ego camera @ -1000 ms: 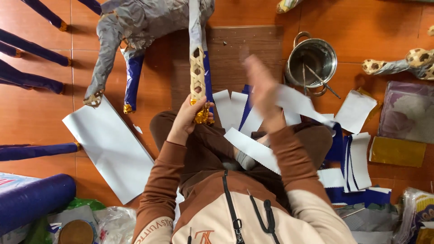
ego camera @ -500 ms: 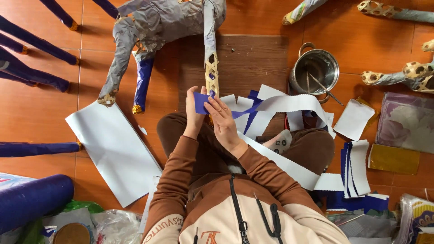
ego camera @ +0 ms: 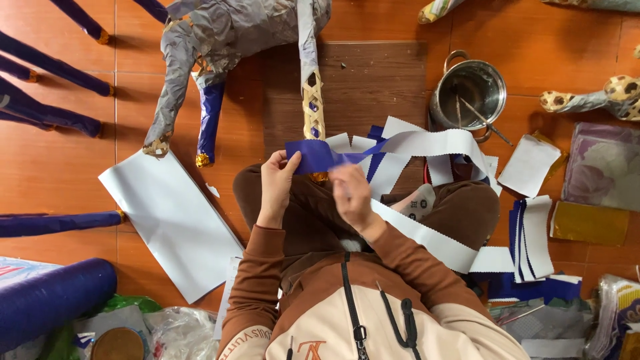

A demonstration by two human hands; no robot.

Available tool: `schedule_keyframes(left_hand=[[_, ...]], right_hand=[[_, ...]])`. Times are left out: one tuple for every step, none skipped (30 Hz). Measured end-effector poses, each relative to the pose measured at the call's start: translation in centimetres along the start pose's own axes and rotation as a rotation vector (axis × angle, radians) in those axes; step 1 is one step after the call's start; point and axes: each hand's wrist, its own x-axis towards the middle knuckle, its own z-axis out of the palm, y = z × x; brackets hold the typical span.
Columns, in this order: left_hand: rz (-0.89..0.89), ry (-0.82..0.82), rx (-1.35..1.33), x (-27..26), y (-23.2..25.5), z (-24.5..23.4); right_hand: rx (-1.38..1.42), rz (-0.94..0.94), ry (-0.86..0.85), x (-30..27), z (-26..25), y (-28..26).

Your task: Applying decorative gold and blue foil to the legs of paper-mache giraffe figures.

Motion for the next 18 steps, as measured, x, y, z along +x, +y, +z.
schedule_keyframes(left_hand=[[-0.039,-0.007,-0.113,-0.2,0.5,0.1],[-0.039,-0.011,-0.111,-0.1,0.2,0.1],[-0.049,-0.018,-0.151,0.0,0.0,0.1],[-0.059,-0.025,-0.190,0.1,-0.2,0.1],[-0.057,-0.028,-0.187,0.2,-0.4,0.1],[-0.061,-0.028,-0.210,0.2,-0.5,0.1],[-0.066,-0.028,-0.232,0.3,-0.7,0.1],[-0.068,-0.027,-0.227,0.5,-1.2,0.0],[-0.088,-0.013,-0.267,0.6,-1.7,0.0],[-0.104,-0.001,-0.310,1.0,-2.1,0.0],[-0.101,-0.002,-0.307,1.2,-2.3,0.1],[-0.102,0.029,-0.277,1.4,-2.5,0.1],[-0.102,0.060,-0.246,1.6,-2.7,0.2],[-0.102,0.060,-0.244,1.4,-2.3,0.5],[-0.081,0.091,-0.225,1.2,-2.0,0.8],[-0.061,0.122,-0.206,0.9,-1.7,1.1],[-0.063,0.123,-0.204,0.9,-1.9,1.3],[-0.046,0.127,-0.157,1.0,-2.0,1.5]], right_hand=[[0.059,0.228,0.032,-1.1,-0.7,0.2],[0.058,0.230,0.037,-1.0,-0.8,1.0],[0.372,0.693,-0.060,-0.9,-0.8,1.8],[0.693,1.149,-0.163,-0.7,-0.8,2.6],[0.696,1.147,-0.159,0.0,-0.9,2.2],[0.864,1.177,-0.056,0.9,-1.1,1.8],[1.032,1.200,0.051,1.8,-1.2,1.5],[1.036,1.204,0.052,2.2,-1.0,1.1],[1.084,1.183,0.175,2.5,-0.8,0.7],[1.129,1.153,0.300,3.2,-0.7,0.4],[1.132,1.152,0.301,2.9,-0.2,0.5],[1.107,1.093,0.338,2.6,0.3,0.6],[1.080,1.034,0.374,2.3,0.7,0.8],[1.082,1.034,0.375,2.3,0.9,0.7],[1.048,1.002,0.404,2.3,1.0,0.6],[1.014,0.971,0.432,2.2,1.1,0.5],[1.015,0.973,0.433,2.1,1.5,0.9],[0.976,0.983,0.461,2.1,1.8,1.3]])
